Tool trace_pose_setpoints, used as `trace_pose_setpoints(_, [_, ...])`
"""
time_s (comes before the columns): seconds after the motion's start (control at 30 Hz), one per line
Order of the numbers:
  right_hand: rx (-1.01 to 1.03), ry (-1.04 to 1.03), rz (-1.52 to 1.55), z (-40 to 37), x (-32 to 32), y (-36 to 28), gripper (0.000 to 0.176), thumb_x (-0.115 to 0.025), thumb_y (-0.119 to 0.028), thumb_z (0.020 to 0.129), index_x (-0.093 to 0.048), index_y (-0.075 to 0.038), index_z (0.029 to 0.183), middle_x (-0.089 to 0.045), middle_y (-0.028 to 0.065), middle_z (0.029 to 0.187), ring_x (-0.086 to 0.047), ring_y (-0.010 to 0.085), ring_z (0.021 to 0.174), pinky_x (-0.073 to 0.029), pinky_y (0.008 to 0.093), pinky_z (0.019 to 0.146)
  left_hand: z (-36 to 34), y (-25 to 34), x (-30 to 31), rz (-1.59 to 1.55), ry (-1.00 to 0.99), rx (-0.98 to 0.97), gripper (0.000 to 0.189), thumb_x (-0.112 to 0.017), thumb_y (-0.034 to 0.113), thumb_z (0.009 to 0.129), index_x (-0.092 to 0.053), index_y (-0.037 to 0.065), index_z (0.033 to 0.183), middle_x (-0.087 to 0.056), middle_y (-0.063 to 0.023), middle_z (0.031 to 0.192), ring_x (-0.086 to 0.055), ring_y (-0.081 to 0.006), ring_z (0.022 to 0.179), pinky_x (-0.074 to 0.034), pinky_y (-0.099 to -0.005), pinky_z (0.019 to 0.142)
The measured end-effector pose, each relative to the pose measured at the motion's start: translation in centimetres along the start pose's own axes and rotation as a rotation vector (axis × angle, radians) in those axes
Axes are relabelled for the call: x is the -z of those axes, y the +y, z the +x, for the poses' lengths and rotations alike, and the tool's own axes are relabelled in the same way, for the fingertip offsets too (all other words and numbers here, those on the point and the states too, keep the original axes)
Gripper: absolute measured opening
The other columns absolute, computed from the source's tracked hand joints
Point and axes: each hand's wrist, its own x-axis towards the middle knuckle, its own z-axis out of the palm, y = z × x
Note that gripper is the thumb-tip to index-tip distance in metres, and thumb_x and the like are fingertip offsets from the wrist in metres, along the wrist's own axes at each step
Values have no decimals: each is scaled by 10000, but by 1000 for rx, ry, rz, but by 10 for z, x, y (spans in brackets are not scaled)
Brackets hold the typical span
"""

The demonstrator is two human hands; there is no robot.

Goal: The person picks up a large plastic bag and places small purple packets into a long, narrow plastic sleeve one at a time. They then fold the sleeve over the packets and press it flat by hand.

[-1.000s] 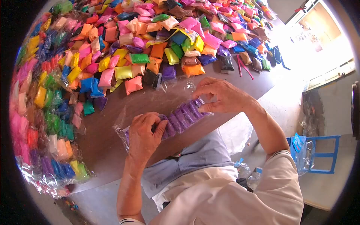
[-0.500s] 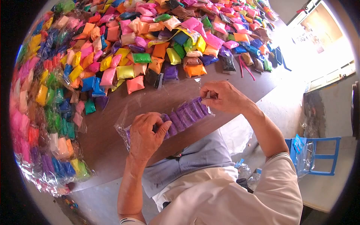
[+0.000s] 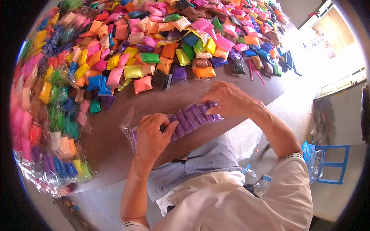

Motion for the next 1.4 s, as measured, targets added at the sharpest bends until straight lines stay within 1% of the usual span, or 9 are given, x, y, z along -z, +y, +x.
trace_pose_setpoints(0.3, [179,106,-23,12,-15,-30,589,-753,-280,756,-550,-42,1254,-584,186,1201,-516,359,1176,-409,434,1002,0,0,0,36,10,-15,220,-761,226,769,-625,53,773,-645,-98,765,-616,-310,751,-472,-417,728])
trace_pose_setpoints(0.4, [27,-207,16,22,-14,-32,587,-747,-286,766,-549,-40,1260,-592,194,1178,-525,356,1161,-415,434,991,0,-1,-1,8,16,-32,233,-761,245,769,-625,56,774,-640,-95,753,-616,-310,747,-468,-416,730])
trace_pose_setpoints(0.5, [-29,-344,20,26,-9,-31,606,-743,-295,773,-532,-38,1280,-596,202,1161,-545,354,1128,-426,435,968,1,2,-2,-22,90,-76,245,-756,201,765,-561,60,717,-596,-82,684,-586,-319,686,-443,-423,690])
trace_pose_setpoints(0.6, [49,-263,-6,26,-11,-27,600,-750,-316,761,-555,-34,1253,-616,196,1103,-568,360,1068,-443,439,926,2,2,-1,3,59,-80,235,-754,189,766,-565,58,718,-596,-83,688,-585,-321,686,-438,-429,684])
trace_pose_setpoints(0.7, [190,86,41,31,-25,-31,458,-738,-323,713,-647,-49,1069,-653,216,945,-620,388,951,-481,474,830,1,3,0,23,77,-99,234,-746,190,774,-565,55,715,-595,-89,692,-584,-326,687,-434,-434,679])
trace_pose_setpoints(0.9, [98,-302,136,47,-22,-44,525,-749,-307,742,-612,-59,1184,-635,182,931,-592,379,973,-464,453,839,-1,1,-1,-3,16,-40,276,-743,282,784,-588,55,759,-609,-125,735,-592,-365,754,-453,-465,696])
trace_pose_setpoints(1.1, [113,-259,82,48,-20,-48,572,-772,-332,704,-604,-72,1185,-650,183,955,-601,390,955,-472,453,807,-2,0,-3,24,39,-52,246,-707,262,817,-578,56,778,-618,-136,769,-582,-378,767,-448,-480,698])
trace_pose_setpoints(1.2, [145,-231,176,50,-22,-54,630,-778,-360,692,-594,-83,1228,-653,194,1016,-606,387,980,-475,452,827,-2,-3,-1,32,22,-82,219,-668,247,864,-611,36,869,-637,-160,823,-610,-366,799,-472,-425,713])
trace_pose_setpoints(1.4, [129,-292,18,63,-17,-56,770,-778,-423,693,-533,-35,1312,-641,223,1089,-600,384,1047,-476,439,885,-9,-15,49,-364,227,236,279,-557,243,976,-630,-25,1000,-658,-127,890,-625,-196,792,-494,-311,695])
